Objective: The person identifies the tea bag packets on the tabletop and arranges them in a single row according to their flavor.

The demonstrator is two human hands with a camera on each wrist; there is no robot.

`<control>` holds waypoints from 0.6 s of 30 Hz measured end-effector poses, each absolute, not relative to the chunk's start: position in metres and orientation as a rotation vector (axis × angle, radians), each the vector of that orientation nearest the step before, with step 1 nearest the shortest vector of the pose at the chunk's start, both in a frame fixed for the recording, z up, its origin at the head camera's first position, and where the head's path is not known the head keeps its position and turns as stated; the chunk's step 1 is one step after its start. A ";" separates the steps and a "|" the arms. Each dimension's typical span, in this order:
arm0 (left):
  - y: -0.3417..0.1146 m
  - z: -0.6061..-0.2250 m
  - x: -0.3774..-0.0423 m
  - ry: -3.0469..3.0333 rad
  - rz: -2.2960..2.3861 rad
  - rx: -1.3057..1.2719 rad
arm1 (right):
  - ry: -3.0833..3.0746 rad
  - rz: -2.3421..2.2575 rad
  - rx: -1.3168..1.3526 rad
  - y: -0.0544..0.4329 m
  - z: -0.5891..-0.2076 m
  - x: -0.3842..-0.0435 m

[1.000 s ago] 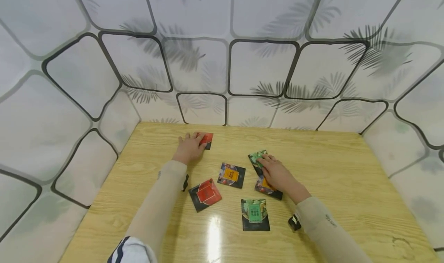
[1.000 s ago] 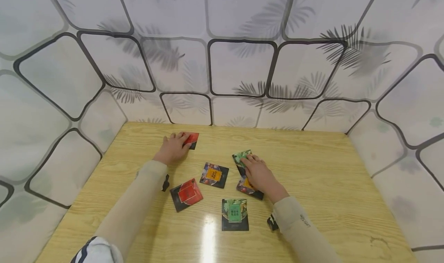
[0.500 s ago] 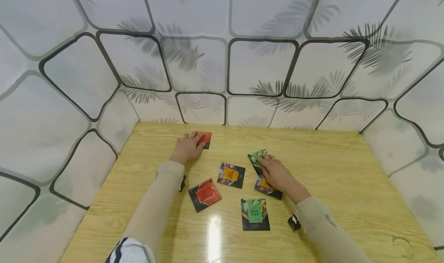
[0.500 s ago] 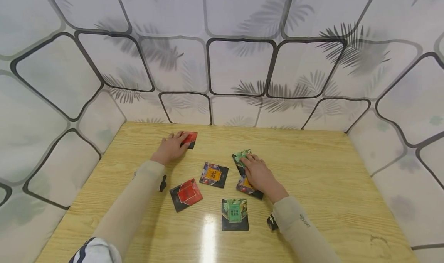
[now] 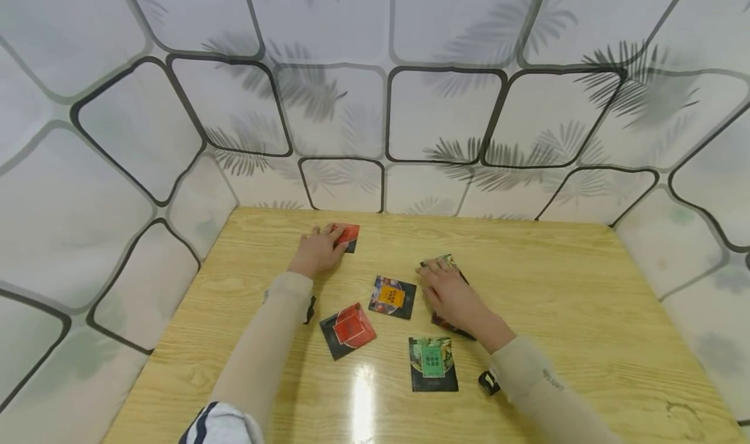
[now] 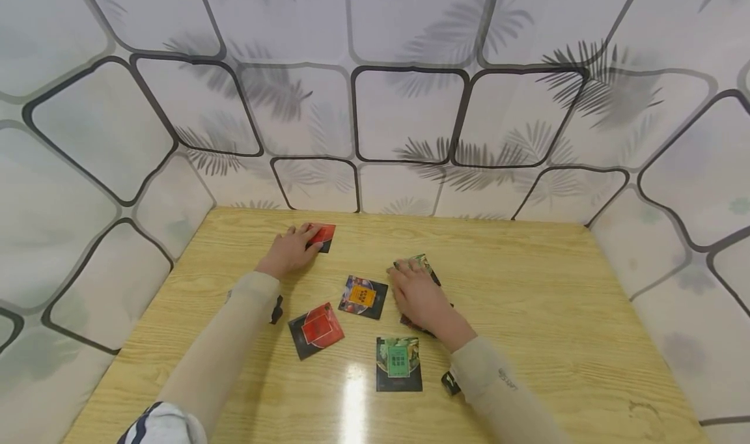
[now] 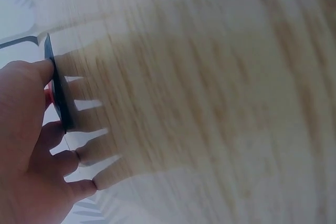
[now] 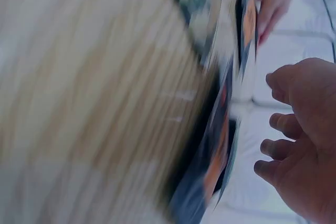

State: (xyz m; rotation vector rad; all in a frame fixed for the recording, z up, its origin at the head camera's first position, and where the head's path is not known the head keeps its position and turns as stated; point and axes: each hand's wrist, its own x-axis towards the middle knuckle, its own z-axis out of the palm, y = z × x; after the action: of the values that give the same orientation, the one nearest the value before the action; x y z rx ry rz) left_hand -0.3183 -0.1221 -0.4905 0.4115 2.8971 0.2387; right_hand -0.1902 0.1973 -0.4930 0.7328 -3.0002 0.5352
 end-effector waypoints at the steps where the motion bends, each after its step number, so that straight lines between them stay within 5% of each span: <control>1: -0.122 -0.491 -0.319 2.897 0.238 0.411 | -2.999 0.548 0.765 0.192 -0.492 -0.189; 18: -0.123 -0.494 -0.321 2.892 0.240 0.390 | -3.023 0.547 1.097 0.123 -0.485 -0.165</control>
State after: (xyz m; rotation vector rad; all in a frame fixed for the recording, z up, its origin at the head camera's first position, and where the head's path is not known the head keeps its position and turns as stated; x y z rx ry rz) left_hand -0.3212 -0.1234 -0.4944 0.3895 2.8922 0.2404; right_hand -0.1653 0.1226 -0.4846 1.0971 -3.0234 0.5474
